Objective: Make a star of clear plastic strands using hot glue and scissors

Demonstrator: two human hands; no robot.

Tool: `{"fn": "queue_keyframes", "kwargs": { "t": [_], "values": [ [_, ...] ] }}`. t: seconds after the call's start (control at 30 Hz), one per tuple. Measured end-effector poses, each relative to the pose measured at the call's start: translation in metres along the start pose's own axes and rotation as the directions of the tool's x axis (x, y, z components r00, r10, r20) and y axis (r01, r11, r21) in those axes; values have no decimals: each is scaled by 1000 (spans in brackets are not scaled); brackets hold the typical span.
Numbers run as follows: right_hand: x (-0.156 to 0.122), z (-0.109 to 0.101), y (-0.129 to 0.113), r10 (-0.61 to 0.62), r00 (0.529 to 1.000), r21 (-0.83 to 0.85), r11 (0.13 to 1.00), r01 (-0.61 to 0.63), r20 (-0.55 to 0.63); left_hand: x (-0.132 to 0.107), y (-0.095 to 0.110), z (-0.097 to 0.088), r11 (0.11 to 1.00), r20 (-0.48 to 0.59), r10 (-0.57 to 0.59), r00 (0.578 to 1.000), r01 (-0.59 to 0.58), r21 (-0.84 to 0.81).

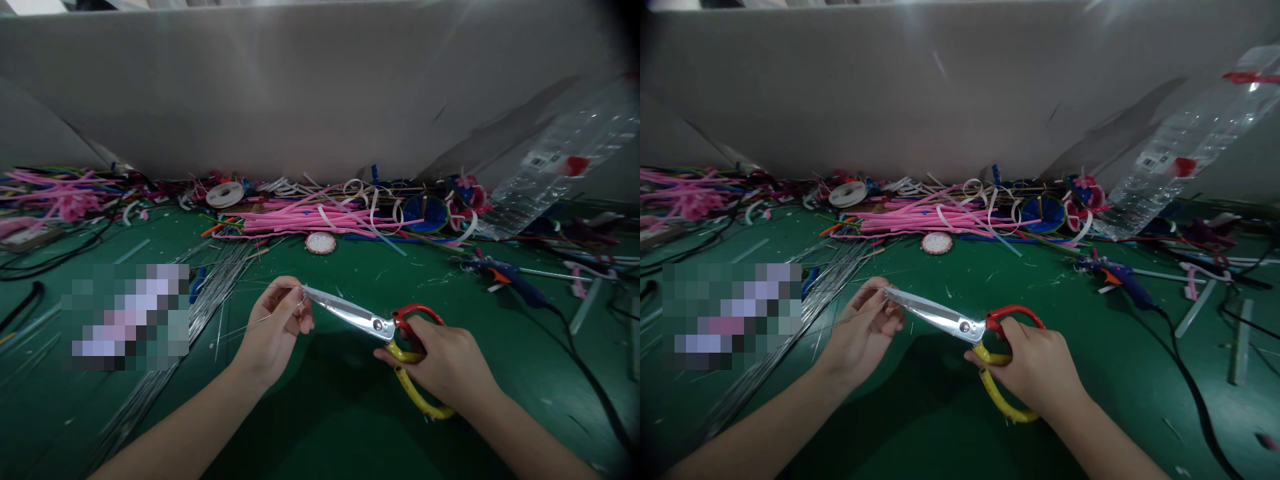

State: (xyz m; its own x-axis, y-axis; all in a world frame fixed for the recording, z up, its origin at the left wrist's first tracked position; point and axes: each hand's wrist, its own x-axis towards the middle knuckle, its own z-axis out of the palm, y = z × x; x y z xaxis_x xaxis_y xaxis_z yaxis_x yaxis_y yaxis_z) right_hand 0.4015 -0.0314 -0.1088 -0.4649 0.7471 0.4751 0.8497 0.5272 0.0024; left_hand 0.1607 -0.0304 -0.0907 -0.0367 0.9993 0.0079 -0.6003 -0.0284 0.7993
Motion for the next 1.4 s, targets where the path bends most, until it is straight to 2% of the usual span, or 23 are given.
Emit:
{"fn": "queue_keyframes", "kwargs": {
  "t": [0.33,0.5,0.7,0.87,0.93,1.13,1.4],
  "values": [
    [-1,1,0,-2,1000,12,1000,2,5,1,1,3,991,-7,-89,996,88,-98],
    [-1,3,0,74,996,70,995,-77,54,2,3,4,982,-21,-136,991,132,-136],
    [4,0,0,204,963,140,963,-230,178,2,3,3,975,19,-153,988,154,-160],
    [7,-8,-3,162,933,208,949,-237,322,1,1,1,975,56,-162,985,168,-146],
    [7,-10,-3,152,938,200,955,-221,310,0,0,0,974,67,-165,984,174,-147],
    [5,-11,-3,54,987,148,986,-77,150,-1,1,0,967,102,-176,979,192,-170],
    [2,-7,-5,20,998,95,995,-25,55,-2,2,0,959,158,-172,972,202,-200]
  ]
}}
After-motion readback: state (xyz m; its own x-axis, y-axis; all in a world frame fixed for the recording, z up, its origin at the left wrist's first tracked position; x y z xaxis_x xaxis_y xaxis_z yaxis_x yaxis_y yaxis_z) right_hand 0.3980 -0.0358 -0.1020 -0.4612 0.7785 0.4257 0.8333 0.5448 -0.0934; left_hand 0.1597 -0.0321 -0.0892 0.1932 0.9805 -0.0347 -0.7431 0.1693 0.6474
